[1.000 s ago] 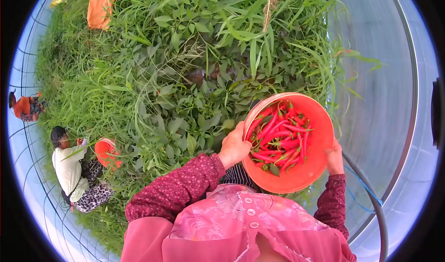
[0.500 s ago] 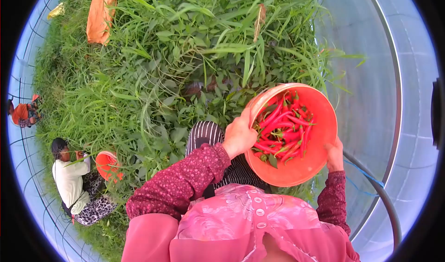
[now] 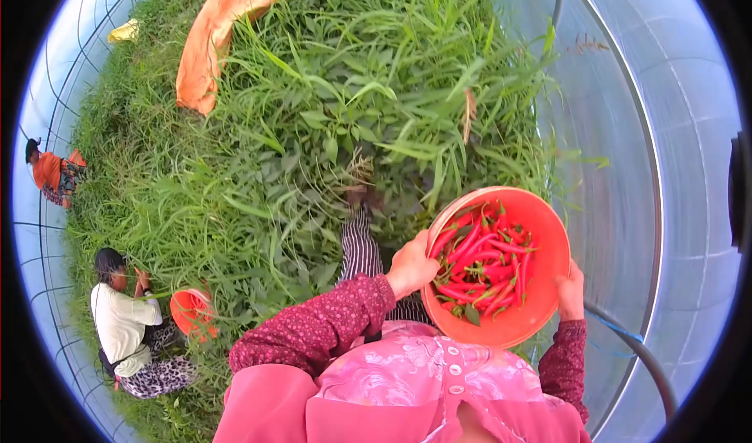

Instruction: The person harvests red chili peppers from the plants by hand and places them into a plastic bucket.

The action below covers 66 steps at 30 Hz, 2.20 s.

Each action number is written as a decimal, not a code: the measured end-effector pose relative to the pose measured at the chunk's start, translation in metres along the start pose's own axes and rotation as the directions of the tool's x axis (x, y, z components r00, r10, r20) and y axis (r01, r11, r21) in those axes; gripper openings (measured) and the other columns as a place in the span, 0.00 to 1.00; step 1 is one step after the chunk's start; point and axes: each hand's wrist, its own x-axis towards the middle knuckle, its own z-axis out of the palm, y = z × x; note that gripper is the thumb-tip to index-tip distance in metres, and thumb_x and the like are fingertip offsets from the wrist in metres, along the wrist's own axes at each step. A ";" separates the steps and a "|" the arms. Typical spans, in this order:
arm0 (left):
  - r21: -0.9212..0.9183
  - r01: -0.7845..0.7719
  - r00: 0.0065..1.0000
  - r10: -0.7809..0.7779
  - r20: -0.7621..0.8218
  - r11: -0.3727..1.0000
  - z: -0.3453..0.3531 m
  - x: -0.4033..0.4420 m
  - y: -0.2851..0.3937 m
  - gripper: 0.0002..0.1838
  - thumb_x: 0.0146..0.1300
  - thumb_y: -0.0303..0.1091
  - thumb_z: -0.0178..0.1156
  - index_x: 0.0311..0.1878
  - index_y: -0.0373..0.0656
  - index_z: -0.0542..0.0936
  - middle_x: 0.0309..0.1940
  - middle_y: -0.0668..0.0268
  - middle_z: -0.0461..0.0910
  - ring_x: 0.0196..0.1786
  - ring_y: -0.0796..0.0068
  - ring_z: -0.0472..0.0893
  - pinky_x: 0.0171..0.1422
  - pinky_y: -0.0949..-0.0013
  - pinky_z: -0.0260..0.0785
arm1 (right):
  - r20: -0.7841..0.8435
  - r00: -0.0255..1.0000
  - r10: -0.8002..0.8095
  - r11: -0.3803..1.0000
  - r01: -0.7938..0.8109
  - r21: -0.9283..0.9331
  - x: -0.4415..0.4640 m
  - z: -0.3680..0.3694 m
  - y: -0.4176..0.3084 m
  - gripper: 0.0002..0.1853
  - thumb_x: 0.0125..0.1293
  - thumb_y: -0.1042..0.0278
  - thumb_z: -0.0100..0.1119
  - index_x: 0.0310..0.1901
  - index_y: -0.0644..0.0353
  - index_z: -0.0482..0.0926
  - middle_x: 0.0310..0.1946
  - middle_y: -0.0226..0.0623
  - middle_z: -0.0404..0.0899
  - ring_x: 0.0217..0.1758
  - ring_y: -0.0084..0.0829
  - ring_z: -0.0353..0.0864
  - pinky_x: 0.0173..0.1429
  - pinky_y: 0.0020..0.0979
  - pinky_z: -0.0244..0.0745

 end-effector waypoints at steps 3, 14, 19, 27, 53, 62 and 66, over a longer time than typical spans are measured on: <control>-0.046 -0.019 1.000 0.020 0.023 0.999 0.001 0.001 -0.004 0.25 0.50 0.27 0.56 0.55 0.40 0.71 0.45 0.52 0.79 0.51 0.55 0.78 0.57 0.61 0.67 | -0.001 1.000 -0.031 0.999 0.031 0.008 -0.001 0.003 -0.001 0.30 0.49 0.89 0.40 0.58 0.69 0.71 0.51 0.38 0.78 0.54 0.27 0.77 0.59 0.29 0.71; -0.377 -0.114 0.993 0.104 -0.047 0.919 0.008 -0.022 -0.025 0.26 0.49 0.23 0.56 0.56 0.40 0.71 0.42 0.56 0.80 0.46 0.66 0.80 0.54 0.65 0.69 | 0.061 0.992 -0.106 0.993 0.109 -0.037 -0.004 0.012 -0.023 0.30 0.50 0.88 0.41 0.58 0.68 0.71 0.50 0.33 0.78 0.51 0.23 0.77 0.56 0.26 0.70; -0.519 -0.196 0.980 0.176 -0.088 0.832 0.007 -0.057 -0.024 0.29 0.50 0.18 0.52 0.60 0.39 0.68 0.47 0.62 0.78 0.48 0.75 0.77 0.54 0.71 0.69 | 0.023 0.979 -0.205 0.955 0.205 -0.213 -0.037 0.017 -0.035 0.25 0.51 0.82 0.43 0.54 0.68 0.73 0.46 0.33 0.78 0.48 0.22 0.75 0.54 0.24 0.69; -0.538 -0.392 0.920 0.327 -0.217 0.746 0.029 -0.082 -0.045 0.34 0.51 0.15 0.55 0.65 0.40 0.65 0.51 0.67 0.76 0.52 0.79 0.75 0.57 0.71 0.69 | 0.030 0.864 -0.503 0.863 0.504 -0.043 -0.046 0.009 -0.003 0.31 0.52 0.84 0.44 0.63 0.69 0.67 0.56 0.37 0.75 0.59 0.26 0.72 0.64 0.28 0.64; -0.543 -0.112 0.922 -0.117 -0.369 0.832 -0.003 -0.111 -0.234 0.38 0.48 0.11 0.50 0.67 0.40 0.63 0.55 0.64 0.75 0.53 0.75 0.76 0.57 0.70 0.70 | 0.285 0.879 -0.384 0.906 0.417 -0.067 0.019 0.184 0.159 0.28 0.53 0.78 0.51 0.59 0.63 0.72 0.50 0.47 0.80 0.53 0.36 0.81 0.58 0.31 0.72; -0.547 -0.125 0.850 -0.195 -0.490 0.828 0.009 -0.134 -0.242 0.40 0.43 0.10 0.48 0.66 0.41 0.65 0.54 0.65 0.76 0.52 0.74 0.77 0.50 0.71 0.72 | 0.482 0.806 -0.344 0.877 0.459 -0.142 0.035 0.203 0.139 0.27 0.54 0.82 0.48 0.60 0.67 0.70 0.51 0.38 0.79 0.52 0.26 0.78 0.57 0.27 0.71; -0.509 -0.091 0.814 -0.231 -0.533 0.856 0.008 -0.136 -0.224 0.38 0.42 0.10 0.48 0.64 0.40 0.67 0.51 0.66 0.78 0.49 0.74 0.78 0.47 0.72 0.72 | 0.582 0.718 -0.382 0.904 0.421 0.074 0.073 0.217 0.138 0.24 0.57 0.73 0.51 0.58 0.61 0.72 0.48 0.44 0.81 0.51 0.34 0.81 0.56 0.32 0.72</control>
